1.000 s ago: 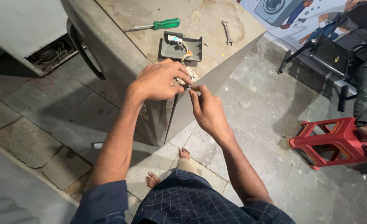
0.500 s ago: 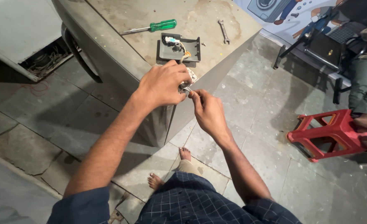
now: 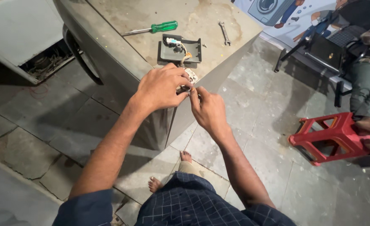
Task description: The person repairs a refrigerator. They unscrew a control housing on top of the fridge with a screwdriver, open the fridge door and unscrew its lower hinge, then use a wrench to loosen a nut on the removed thermostat assembly resting on the fridge top.
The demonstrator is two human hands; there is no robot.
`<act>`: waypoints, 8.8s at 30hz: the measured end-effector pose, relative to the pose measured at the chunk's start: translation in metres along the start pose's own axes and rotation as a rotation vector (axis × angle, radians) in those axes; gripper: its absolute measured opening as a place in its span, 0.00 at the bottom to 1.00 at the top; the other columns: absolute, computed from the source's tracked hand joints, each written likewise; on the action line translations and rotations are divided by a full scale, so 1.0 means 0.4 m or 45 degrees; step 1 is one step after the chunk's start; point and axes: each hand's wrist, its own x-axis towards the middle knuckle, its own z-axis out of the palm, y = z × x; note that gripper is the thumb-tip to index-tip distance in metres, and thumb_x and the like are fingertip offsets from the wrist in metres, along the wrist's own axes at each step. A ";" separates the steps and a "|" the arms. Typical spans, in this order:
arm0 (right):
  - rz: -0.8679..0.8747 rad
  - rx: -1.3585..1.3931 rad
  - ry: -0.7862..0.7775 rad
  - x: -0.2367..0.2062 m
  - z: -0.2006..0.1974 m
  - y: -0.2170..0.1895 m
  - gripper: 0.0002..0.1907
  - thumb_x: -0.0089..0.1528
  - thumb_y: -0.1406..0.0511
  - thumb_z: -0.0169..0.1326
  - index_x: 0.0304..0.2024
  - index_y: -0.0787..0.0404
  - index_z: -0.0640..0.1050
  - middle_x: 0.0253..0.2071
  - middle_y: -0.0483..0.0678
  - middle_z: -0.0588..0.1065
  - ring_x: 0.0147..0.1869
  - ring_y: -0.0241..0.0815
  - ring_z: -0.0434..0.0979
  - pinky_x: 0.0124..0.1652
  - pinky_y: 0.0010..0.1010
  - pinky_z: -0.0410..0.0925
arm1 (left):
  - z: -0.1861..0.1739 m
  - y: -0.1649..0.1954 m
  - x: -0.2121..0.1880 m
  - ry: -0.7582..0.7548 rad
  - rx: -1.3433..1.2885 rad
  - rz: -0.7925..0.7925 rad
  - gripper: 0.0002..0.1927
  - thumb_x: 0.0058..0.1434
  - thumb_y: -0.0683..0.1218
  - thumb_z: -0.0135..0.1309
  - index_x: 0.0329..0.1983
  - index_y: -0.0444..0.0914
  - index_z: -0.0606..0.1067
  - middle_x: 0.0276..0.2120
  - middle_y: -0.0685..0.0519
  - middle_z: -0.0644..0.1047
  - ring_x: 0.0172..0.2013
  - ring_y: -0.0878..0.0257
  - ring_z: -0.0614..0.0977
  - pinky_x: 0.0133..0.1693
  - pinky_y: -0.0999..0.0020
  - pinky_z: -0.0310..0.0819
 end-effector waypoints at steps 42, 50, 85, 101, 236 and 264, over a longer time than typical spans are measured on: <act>-0.697 0.271 -0.020 0.093 0.018 0.173 0.11 0.62 0.75 0.61 0.25 0.63 0.75 0.20 0.47 0.64 0.19 0.43 0.65 0.21 0.37 0.59 | 0.076 0.051 -0.006 0.408 0.245 -0.106 0.17 0.49 0.45 0.66 0.24 0.41 0.66 0.21 0.54 0.69 0.26 0.58 0.75 0.30 0.65 0.73; -0.569 0.261 -0.047 0.094 -0.011 0.192 0.11 0.65 0.72 0.57 0.26 0.61 0.77 0.20 0.49 0.68 0.20 0.48 0.69 0.22 0.40 0.63 | 0.112 0.104 0.024 0.475 0.259 -0.200 0.19 0.48 0.47 0.69 0.27 0.39 0.68 0.25 0.52 0.72 0.29 0.56 0.78 0.30 0.63 0.73; 0.402 0.860 -0.189 0.000 -0.076 0.278 0.09 0.64 0.66 0.62 0.44 0.63 0.79 0.22 0.34 0.62 0.26 0.24 0.56 0.26 0.22 0.52 | 0.072 0.122 0.000 0.510 0.310 -0.108 0.25 0.44 0.49 0.72 0.42 0.31 0.79 0.46 0.46 0.77 0.49 0.49 0.80 0.45 0.59 0.78; 0.530 1.091 -0.470 0.084 -0.054 0.188 0.18 0.67 0.63 0.55 0.58 0.62 0.72 0.24 0.48 0.80 0.17 0.29 0.67 0.18 0.23 0.62 | 0.086 0.157 0.018 0.463 0.189 -0.369 0.23 0.53 0.53 0.69 0.47 0.39 0.76 0.39 0.51 0.78 0.42 0.53 0.81 0.40 0.58 0.76; 1.684 2.032 -1.490 0.128 -0.186 0.444 0.17 0.73 0.53 0.41 0.45 0.59 0.71 0.20 0.37 0.58 0.17 0.28 0.51 0.19 0.21 0.49 | 0.203 0.272 0.106 -0.002 0.475 -0.373 0.24 0.58 0.50 0.59 0.60 0.51 0.78 0.32 0.53 0.69 0.41 0.55 0.75 0.54 0.59 0.67; 1.685 1.878 -1.921 0.338 0.014 0.571 0.20 0.75 0.55 0.39 0.30 0.56 0.63 0.21 0.38 0.54 0.21 0.31 0.48 0.23 0.25 0.46 | 0.285 -0.063 0.134 0.081 0.291 -0.108 0.19 0.60 0.55 0.70 0.30 0.44 0.71 0.35 0.54 0.79 0.40 0.59 0.81 0.49 0.61 0.76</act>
